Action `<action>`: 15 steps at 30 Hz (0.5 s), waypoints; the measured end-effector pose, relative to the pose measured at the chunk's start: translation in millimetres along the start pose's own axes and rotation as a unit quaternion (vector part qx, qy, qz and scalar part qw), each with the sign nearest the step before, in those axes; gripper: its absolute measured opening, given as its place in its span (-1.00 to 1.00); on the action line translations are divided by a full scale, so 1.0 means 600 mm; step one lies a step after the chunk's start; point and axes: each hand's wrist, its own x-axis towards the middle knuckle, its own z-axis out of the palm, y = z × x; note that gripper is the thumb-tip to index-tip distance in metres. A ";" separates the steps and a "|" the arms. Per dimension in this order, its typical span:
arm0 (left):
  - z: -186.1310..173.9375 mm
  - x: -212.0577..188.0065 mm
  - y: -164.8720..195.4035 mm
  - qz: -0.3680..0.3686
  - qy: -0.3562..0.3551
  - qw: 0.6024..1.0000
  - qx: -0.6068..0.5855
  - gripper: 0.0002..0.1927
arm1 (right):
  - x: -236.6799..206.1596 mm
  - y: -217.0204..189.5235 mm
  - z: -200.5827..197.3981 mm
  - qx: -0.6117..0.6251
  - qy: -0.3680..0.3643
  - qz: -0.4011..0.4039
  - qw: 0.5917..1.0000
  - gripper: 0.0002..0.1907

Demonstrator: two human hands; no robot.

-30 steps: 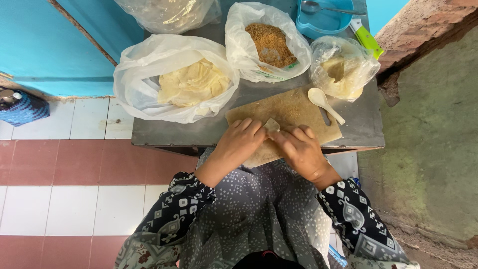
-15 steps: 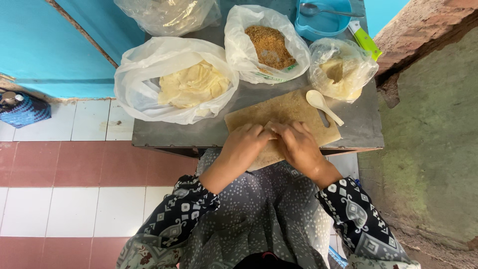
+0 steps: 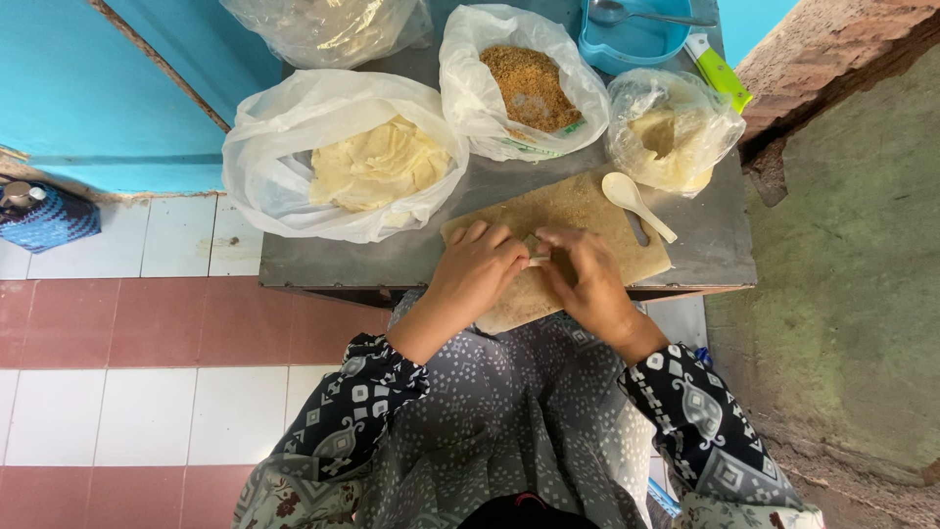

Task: The person sits at a low metal table and wraps filled pastries. They take square dough wrappers from a plastic bag, spoon a brown crumbly filling onto a wrapper, fold the wrapper over the filling, press the edges closed, and set the finished parcel aside, repeating the cycle.

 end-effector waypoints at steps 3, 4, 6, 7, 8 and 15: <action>-0.002 0.013 -0.005 -0.026 -0.043 0.999 -0.006 -0.86 | -0.001 -0.001 0.004 0.041 -0.018 -0.025 0.999 -0.45; -0.004 0.014 -0.006 -0.054 -0.059 0.996 -0.034 -0.85 | -0.001 -0.001 0.005 0.042 -0.021 -0.023 0.999 -0.44; -0.009 0.016 -0.006 -0.108 -0.093 0.986 -0.089 -0.83 | 0.001 -0.002 0.004 0.039 -0.029 -0.017 0.999 -0.44; -0.012 0.012 -0.004 -0.102 -0.065 0.990 -0.068 -0.86 | 0.003 -0.003 0.003 0.035 -0.034 -0.013 0.999 -0.44; -0.015 0.006 0.000 -0.095 -0.036 0.994 -0.047 -0.88 | 0.004 -0.004 0.003 0.032 -0.039 -0.010 0.999 -0.45; -0.027 -0.032 0.029 0.058 0.037 0.989 0.129 -0.67 | 0.009 -0.019 -0.004 -0.115 0.005 -0.120 0.986 -0.45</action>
